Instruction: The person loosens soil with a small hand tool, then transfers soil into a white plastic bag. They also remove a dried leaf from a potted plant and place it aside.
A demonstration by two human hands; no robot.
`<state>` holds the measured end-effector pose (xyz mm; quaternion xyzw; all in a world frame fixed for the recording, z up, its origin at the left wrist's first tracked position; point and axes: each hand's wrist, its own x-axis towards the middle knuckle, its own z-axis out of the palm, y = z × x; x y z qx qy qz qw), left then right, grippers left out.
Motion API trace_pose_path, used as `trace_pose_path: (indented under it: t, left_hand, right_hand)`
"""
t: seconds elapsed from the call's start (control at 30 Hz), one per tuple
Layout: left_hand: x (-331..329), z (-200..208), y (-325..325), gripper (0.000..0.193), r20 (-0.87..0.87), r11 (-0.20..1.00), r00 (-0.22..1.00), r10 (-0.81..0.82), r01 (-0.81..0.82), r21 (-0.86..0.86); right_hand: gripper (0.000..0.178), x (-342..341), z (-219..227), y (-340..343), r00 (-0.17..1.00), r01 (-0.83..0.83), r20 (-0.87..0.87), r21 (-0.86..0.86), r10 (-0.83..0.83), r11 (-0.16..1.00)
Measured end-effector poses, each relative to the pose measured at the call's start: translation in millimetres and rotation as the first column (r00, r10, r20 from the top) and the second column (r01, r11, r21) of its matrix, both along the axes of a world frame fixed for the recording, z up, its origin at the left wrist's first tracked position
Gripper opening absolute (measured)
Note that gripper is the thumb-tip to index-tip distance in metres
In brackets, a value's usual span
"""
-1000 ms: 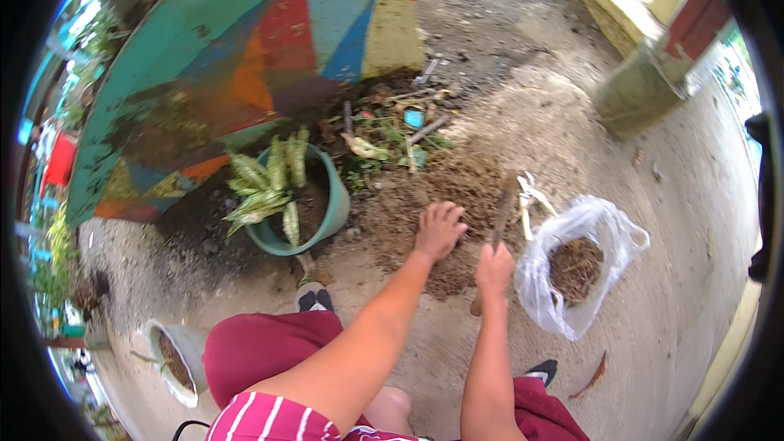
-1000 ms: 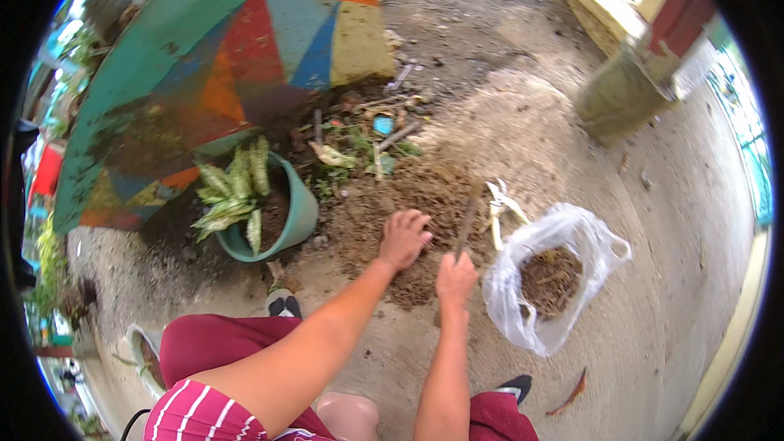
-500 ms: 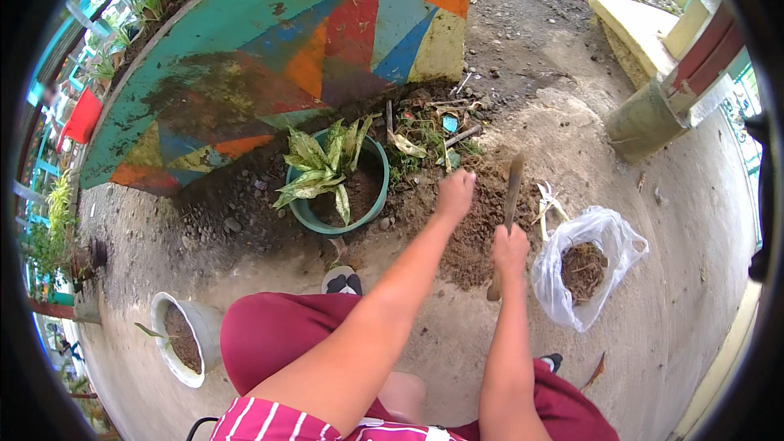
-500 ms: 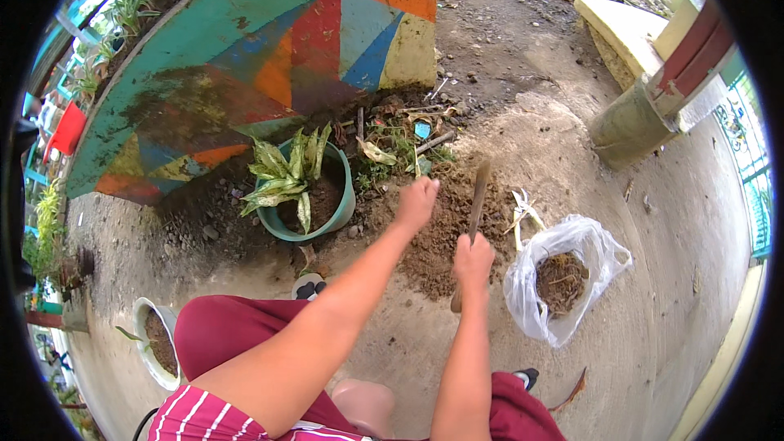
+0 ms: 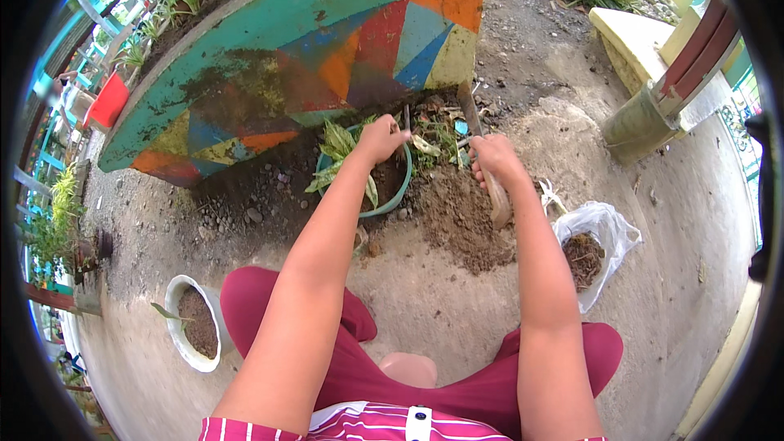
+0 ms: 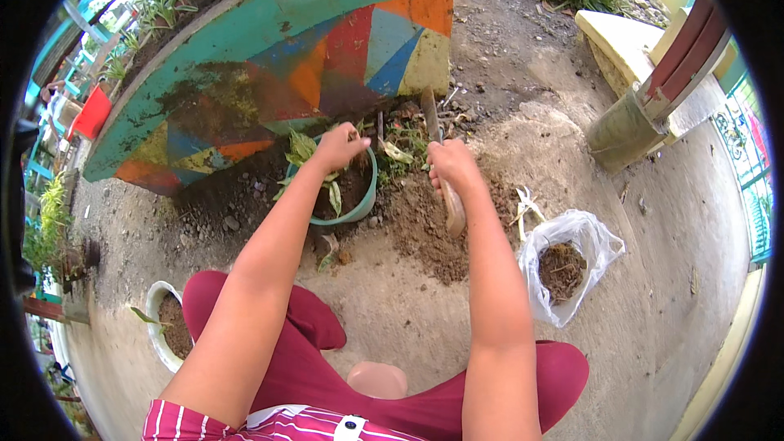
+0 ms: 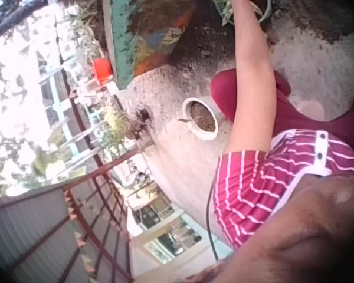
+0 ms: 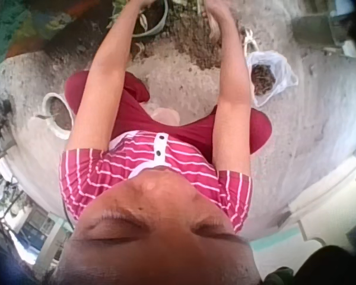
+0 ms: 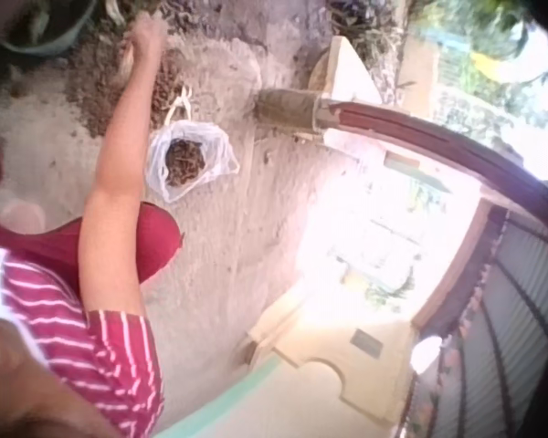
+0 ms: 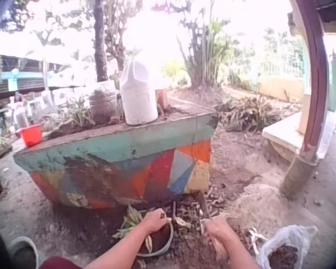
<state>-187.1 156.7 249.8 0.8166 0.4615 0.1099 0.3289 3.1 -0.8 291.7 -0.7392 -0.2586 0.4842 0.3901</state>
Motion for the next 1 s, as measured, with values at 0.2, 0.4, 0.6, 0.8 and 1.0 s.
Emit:
trace_pose_path:
  t: [0.2, 0.4, 0.6, 0.8, 1.0]
  left_hand:
    - [-22, -35, 6, 0.016, -0.238, 0.951, 0.943, -0.231, 0.270, 0.148]
    - [-20, -55, -5, 0.008, -0.355, 0.936, 0.935, -0.022, 0.144, 0.321]
    - [-1, -31, -26, 0.023, -0.322, 0.975, 0.946, 0.024, 0.049, 0.216]
    - [13, -41, -33, 0.017, -0.421, 0.939, 0.903, 0.091, 0.063, 0.338]
    - [65, -47, -60, 0.006, -0.528, 0.772, 0.822, 0.212, 0.190, 0.606]
  right_hand:
    - [0.020, -13, -5, 19, 0.999, -0.032, 0.012, -0.002, 0.032, 0.999]
    - [0.022, -9, -22, 13, 0.997, -0.049, 0.066, -0.016, 0.050, 0.999]
    - [0.023, 0, -24, -2, 0.997, -0.016, 0.075, -0.037, 0.019, 0.999]
    - [0.020, 16, -21, -15, 0.994, 0.011, 0.104, -0.015, -0.010, 1.000]
    - [0.022, 54, -38, -43, 0.983, 0.131, 0.132, -0.025, -0.126, 0.991]
